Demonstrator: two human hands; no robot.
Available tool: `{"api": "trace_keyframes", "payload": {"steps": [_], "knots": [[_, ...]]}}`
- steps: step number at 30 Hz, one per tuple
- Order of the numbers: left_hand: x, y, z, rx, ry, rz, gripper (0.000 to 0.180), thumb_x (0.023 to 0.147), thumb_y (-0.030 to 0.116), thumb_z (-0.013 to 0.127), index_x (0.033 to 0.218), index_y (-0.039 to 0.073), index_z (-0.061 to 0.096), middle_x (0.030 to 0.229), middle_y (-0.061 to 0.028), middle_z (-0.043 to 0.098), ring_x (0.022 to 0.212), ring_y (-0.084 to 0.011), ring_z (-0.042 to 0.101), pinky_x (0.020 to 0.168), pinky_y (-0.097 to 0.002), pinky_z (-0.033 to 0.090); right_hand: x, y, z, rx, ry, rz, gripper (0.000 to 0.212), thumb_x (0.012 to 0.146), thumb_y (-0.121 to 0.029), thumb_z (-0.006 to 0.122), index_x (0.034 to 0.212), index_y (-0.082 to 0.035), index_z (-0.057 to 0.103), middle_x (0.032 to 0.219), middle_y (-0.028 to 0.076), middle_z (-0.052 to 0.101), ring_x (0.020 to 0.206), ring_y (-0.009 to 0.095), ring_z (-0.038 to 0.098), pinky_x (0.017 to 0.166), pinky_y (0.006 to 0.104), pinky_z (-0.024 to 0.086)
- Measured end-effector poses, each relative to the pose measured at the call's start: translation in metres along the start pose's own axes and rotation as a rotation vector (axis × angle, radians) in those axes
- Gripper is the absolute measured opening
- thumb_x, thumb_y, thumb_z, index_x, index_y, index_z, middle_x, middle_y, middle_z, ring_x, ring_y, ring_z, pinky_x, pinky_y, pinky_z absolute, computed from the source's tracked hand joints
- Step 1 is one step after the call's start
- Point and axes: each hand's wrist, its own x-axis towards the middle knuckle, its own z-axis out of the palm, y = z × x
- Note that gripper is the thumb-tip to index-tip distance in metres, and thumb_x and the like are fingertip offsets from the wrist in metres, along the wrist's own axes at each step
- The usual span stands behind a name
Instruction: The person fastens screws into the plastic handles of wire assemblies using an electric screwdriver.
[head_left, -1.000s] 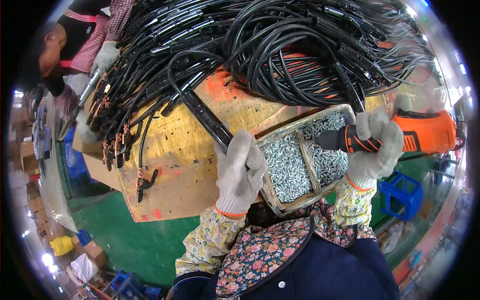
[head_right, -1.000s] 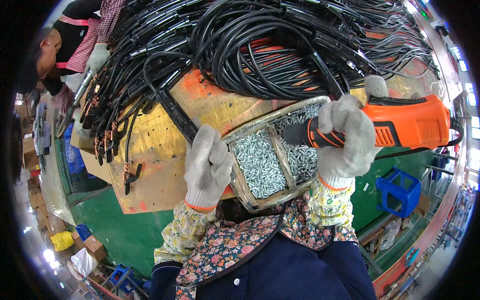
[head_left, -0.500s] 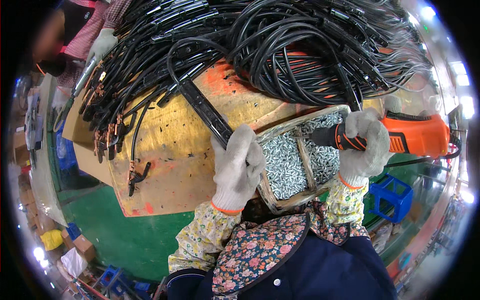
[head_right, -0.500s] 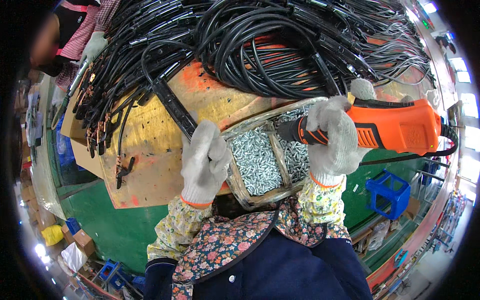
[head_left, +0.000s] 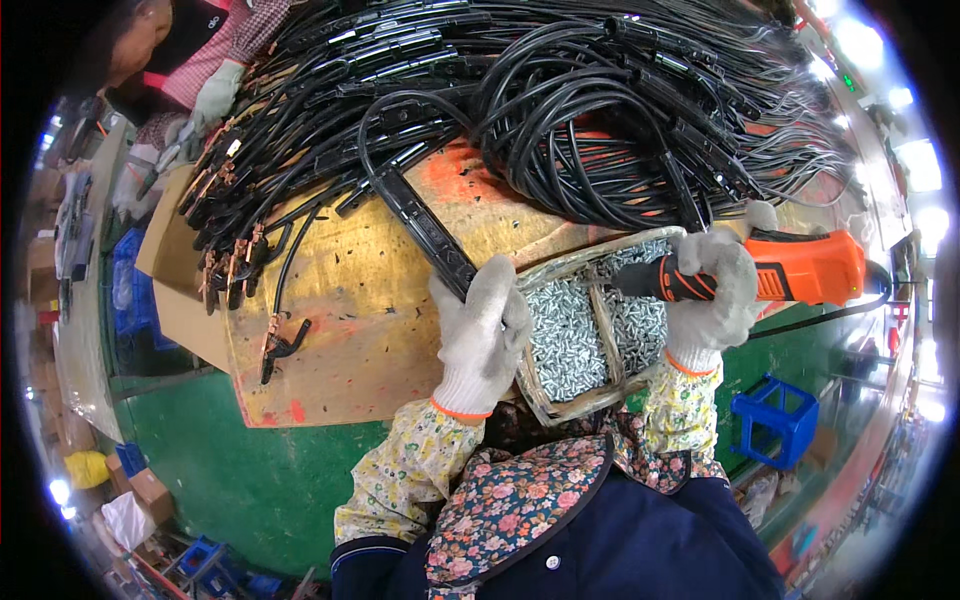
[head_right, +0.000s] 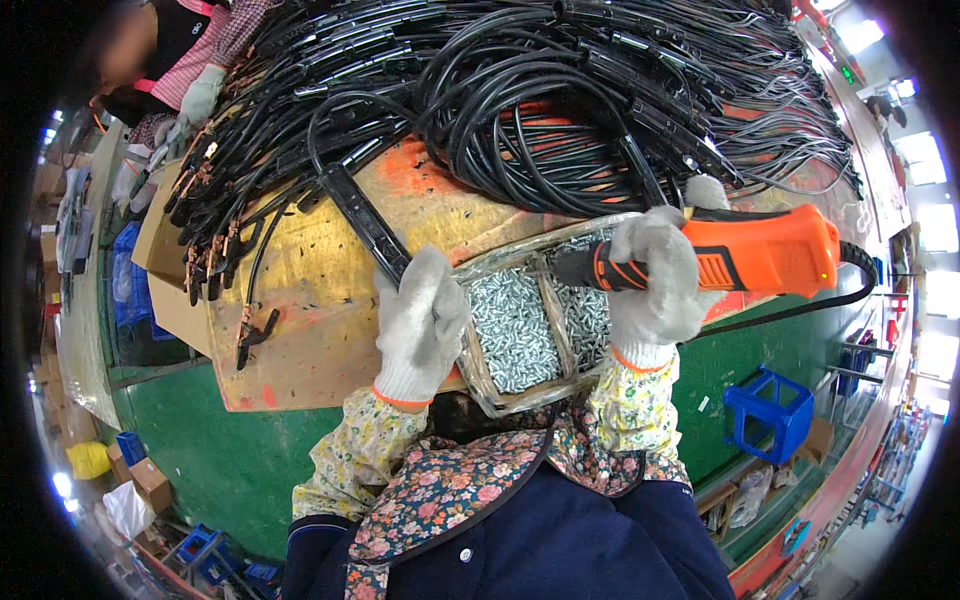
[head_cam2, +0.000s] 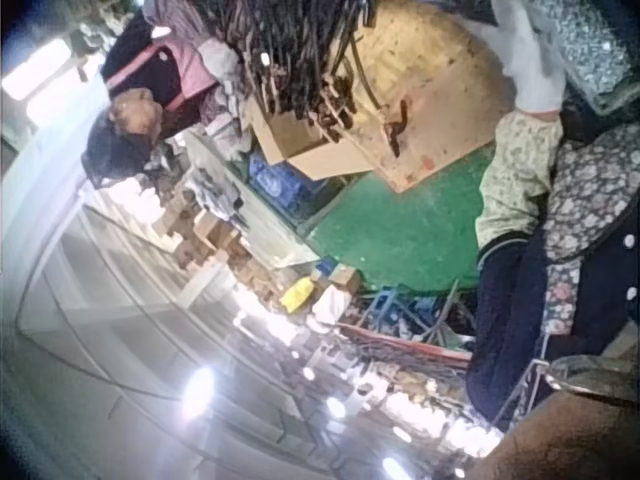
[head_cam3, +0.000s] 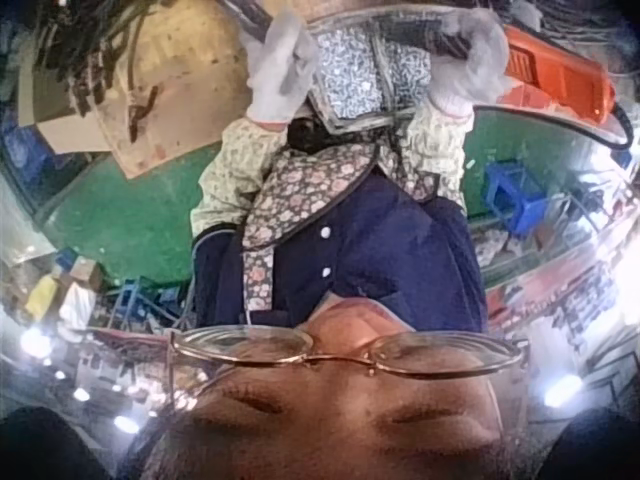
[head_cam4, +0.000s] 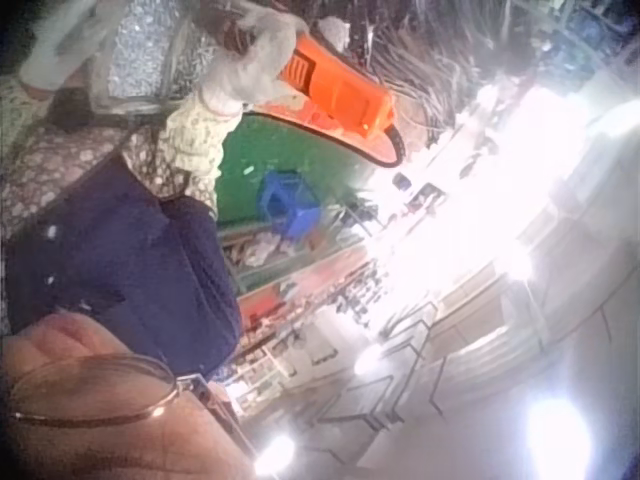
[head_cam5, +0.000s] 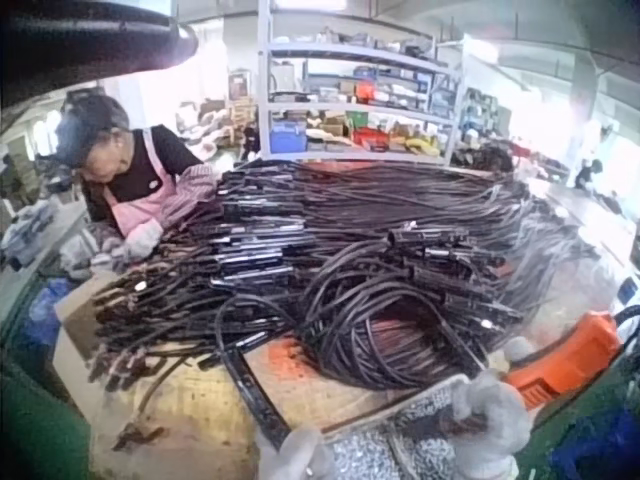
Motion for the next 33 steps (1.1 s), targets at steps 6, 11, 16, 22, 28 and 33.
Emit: {"api": "trace_keyframes", "payload": {"steps": [6, 11, 16, 22, 28, 33], "knots": [[-0.013, -0.009, 0.01, -0.005, -0.006, 0.039, 0.029, 0.094, 0.018, 0.062, 0.112, 0.013, 0.04, 0.062, 0.0018, 0.042, 0.045, -0.0084, 0.04, 0.038, -0.024, 0.031, 0.008, -0.022, -0.003, 0.107, -0.023, 0.077, 0.047, 0.093, -0.015, 0.058, 0.134, 0.0, 0.041, 0.073, -0.002, 0.035, 0.067, 0.011, 0.039, 0.06, 0.0288, 0.044], [-0.016, -0.012, 0.012, -0.017, 0.026, 0.006, 0.032, 0.095, 0.018, 0.061, 0.115, 0.017, 0.035, 0.066, 0.0015, 0.044, 0.045, -0.0092, 0.041, 0.038, -0.024, 0.033, 0.015, -0.017, -0.004, 0.349, 0.044, 0.192, 0.047, 0.092, -0.006, 0.057, 0.135, 0.0, 0.039, 0.07, -0.002, 0.038, 0.063, 0.008, 0.039, 0.062, 0.0253, 0.041], [-0.016, -0.014, 0.011, -0.004, 0.014, 0.034, 0.038, 0.095, 0.016, 0.06, 0.122, 0.018, 0.034, 0.066, 0.0008, 0.043, 0.045, -0.0096, 0.041, 0.038, -0.0241, 0.034, 0.006, 0.001, -0.011, 0.303, 0.067, 0.214, 0.056, 0.09, -0.005, 0.059, 0.139, 0.002, 0.033, 0.069, -0.002, 0.038, 0.062, 0.007, 0.037, 0.059, 0.0251, 0.04], [-0.015, -0.012, 0.007, 0.031, 0.013, 0.045, 0.04, 0.095, 0.015, 0.059, 0.126, 0.019, 0.034, 0.065, 0.0005, 0.044, 0.044, -0.0102, 0.041, 0.037, -0.0243, 0.032, 0.009, -0.001, -0.016, 0.291, 0.132, 0.214, 0.056, 0.09, -0.003, 0.058, 0.14, 0.002, 0.033, 0.072, -0.002, 0.039, 0.064, 0.007, 0.037, 0.062, 0.0251, 0.043], [-0.013, -0.023, -0.004, 0.057, 0.016, -0.004, 0.031, 0.097, 0.042, 0.056, 0.105, 0.012, 0.052, 0.056, 0.0006, 0.044, 0.045, -0.0114, 0.043, 0.039, -0.0259, 0.034, 0.022, -0.008, -0.02, 0.582, 0.13, 0.324, 0.036, 0.093, -0.005, 0.059, 0.127, -0.002, 0.047, 0.071, -0.002, 0.042, 0.062, 0.007, 0.039, 0.059, 0.024, 0.044], [-0.019, -0.032, 0.005, -0.28, -0.028, -0.044, 0.055, 0.086, 0.068, 0.05, 0.126, 0.03, 0.045, 0.081, 0.0008, 0.056, 0.05, -0.012, 0.046, 0.043, -0.0242, 0.036, 0.024, -0.001, -0.002, 0.842, 0.14, 0.449, 0.027, 0.095, -0.011, 0.057, 0.119, 0.003, 0.053, 0.07, 0.0, 0.047, 0.061, 0.01, 0.048, 0.065, 0.0269, 0.048]]}}
